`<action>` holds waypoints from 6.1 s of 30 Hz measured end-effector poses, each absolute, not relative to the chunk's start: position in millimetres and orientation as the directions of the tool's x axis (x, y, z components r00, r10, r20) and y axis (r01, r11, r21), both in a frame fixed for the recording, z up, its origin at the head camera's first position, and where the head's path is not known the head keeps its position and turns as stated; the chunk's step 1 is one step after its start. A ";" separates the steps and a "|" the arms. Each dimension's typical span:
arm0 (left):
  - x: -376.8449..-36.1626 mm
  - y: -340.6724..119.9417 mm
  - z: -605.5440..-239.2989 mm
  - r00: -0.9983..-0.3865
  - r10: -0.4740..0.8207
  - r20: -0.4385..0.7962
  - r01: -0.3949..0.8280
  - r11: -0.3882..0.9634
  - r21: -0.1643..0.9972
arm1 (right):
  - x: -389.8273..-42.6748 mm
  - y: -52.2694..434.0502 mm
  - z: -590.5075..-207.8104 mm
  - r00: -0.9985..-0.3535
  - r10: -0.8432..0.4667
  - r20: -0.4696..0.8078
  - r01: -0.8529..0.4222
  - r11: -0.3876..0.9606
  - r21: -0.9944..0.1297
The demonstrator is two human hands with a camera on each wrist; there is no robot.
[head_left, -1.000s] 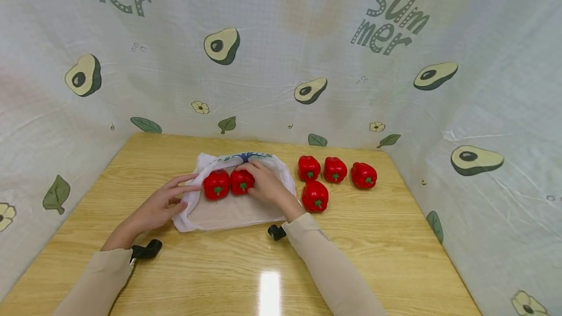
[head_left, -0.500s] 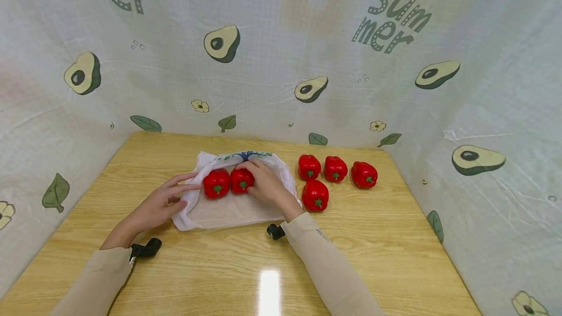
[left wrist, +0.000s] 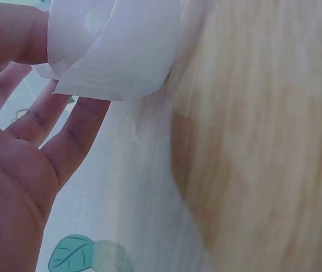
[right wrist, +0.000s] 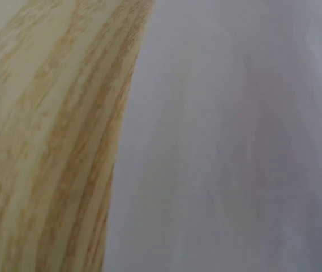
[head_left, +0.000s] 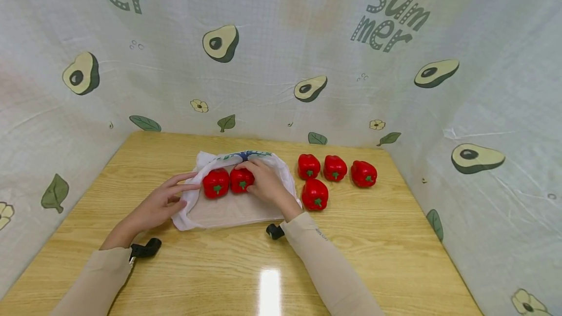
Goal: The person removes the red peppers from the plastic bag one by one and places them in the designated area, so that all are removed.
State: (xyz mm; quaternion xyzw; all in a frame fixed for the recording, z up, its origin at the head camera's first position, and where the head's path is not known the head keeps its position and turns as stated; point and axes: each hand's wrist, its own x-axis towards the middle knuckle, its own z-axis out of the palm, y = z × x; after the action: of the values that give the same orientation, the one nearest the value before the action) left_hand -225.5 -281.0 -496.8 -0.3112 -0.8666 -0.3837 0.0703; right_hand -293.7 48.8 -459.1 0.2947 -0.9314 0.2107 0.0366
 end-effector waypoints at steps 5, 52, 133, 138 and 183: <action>-225.6 -281.1 -495.7 -0.796 0.485 0.363 0.595 0.513 0.619 | -292.9 48.3 -459.3 -0.823 -0.525 0.215 -0.566 0.739 -0.364; -224.9 -281.4 -496.5 -0.800 0.477 0.364 0.589 0.506 0.630 | -273.9 65.7 -456.2 -0.812 -0.528 0.249 -0.578 0.668 -0.469; -223.3 -278.1 -495.3 -0.806 0.478 0.350 0.579 0.510 0.637 | -206.6 217.3 -400.0 -0.787 -0.449 0.423 -0.599 0.719 -0.352; -222.3 -279.1 -495.0 -0.803 0.478 0.356 0.584 0.508 0.634 | -204.8 233.4 -398.6 -0.768 -0.447 0.458 -0.615 0.713 -0.336; -225.3 -279.4 -495.5 -0.813 0.474 0.338 0.568 0.523 0.635 | -223.7 335.2 -432.2 -0.782 -0.535 0.319 -0.618 0.729 -0.293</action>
State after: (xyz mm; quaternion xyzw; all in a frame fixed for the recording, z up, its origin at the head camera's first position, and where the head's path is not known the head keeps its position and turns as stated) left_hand -225.3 -279.4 -495.5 -0.2994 -0.8706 -0.3856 0.0613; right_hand -223.7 335.2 -432.2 0.3122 -0.9237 0.1948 0.1071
